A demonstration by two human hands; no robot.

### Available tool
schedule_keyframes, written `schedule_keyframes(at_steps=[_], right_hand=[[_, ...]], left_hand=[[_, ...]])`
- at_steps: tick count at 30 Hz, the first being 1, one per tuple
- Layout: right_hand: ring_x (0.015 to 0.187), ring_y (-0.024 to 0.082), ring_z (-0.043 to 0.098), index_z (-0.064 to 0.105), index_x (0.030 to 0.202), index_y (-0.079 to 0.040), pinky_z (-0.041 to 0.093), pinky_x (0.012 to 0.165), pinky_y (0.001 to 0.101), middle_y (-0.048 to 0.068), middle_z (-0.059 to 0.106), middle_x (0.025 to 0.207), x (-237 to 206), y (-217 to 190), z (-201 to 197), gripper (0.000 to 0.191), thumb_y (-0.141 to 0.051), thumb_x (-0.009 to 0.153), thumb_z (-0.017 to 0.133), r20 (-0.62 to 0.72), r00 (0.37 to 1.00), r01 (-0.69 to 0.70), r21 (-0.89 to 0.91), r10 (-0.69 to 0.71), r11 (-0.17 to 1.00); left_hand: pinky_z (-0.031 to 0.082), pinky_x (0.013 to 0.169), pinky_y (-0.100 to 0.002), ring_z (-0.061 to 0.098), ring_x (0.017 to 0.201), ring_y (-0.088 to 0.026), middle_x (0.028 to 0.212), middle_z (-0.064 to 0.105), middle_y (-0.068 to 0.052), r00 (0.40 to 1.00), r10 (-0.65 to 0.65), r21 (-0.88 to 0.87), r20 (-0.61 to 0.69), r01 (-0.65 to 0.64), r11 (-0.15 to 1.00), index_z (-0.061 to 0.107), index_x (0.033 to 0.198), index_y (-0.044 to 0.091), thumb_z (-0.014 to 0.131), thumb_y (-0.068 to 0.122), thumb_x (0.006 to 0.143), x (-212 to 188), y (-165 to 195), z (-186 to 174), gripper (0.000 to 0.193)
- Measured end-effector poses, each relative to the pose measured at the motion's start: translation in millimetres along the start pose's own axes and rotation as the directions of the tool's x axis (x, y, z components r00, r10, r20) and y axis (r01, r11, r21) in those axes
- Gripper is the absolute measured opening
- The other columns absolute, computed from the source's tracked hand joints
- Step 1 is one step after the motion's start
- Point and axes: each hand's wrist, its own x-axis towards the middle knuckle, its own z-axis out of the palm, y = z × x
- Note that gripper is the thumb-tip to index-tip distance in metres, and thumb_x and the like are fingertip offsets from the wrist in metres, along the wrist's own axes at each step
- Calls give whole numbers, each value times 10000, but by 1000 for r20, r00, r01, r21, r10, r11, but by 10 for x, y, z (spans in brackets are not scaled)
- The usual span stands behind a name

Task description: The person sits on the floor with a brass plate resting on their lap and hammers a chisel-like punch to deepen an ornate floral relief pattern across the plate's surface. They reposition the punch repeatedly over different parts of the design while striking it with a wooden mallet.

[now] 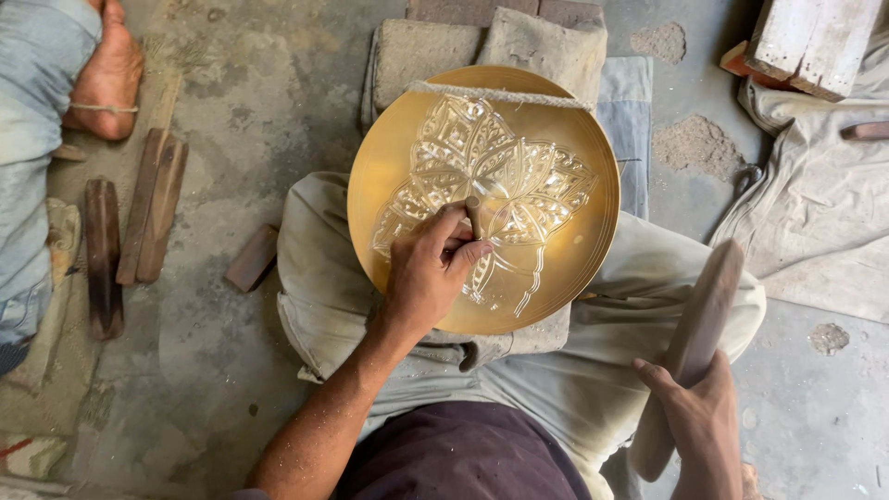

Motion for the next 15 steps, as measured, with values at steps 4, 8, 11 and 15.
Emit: schedule_keyframes(at_steps=[4, 8, 11, 15], right_hand=[[1022, 298, 714, 482, 1469, -16, 562, 899, 431, 198, 717, 1144, -73, -532, -90, 738, -172, 804, 761, -134, 925, 361, 28, -355, 932], [1010, 363, 702, 446, 1525, 16, 549, 865, 475, 258, 696, 1185, -26, -1150, -154, 736, -127, 875, 761, -83, 766, 595, -284, -638, 752], [1014, 376, 698, 479, 1477, 13, 552, 840, 489, 270, 690, 1180, 42, -1550, -173, 693, -119, 860, 765, 3, 673, 700, -327, -740, 635], [972, 335, 730, 502, 1282, 20, 575, 796, 469, 215, 731, 1127, 17, -1897, -29, 494, -199, 919, 756, -12, 697, 708, -149, -717, 690]], left_hand=[[618, 667, -326, 780, 818, -200, 924, 759, -95, 1000, -6, 101, -25, 9, 995, 648, 1234, 46, 802, 146, 914, 43, -56, 129, 370], [608, 680, -346, 750, 829, -210, 930, 740, -93, 996, 75, 179, -38, -67, 982, 640, 1285, 55, 778, 145, 921, 27, -91, 155, 399], [608, 689, -353, 754, 844, -213, 952, 741, -97, 995, 96, 151, -2, -95, 984, 626, 1307, 58, 769, 142, 925, 56, -134, 139, 417], [596, 683, -371, 741, 822, -224, 922, 726, -91, 994, 110, 191, -4, -108, 976, 614, 1312, 63, 768, 145, 933, 77, -175, 143, 417]])
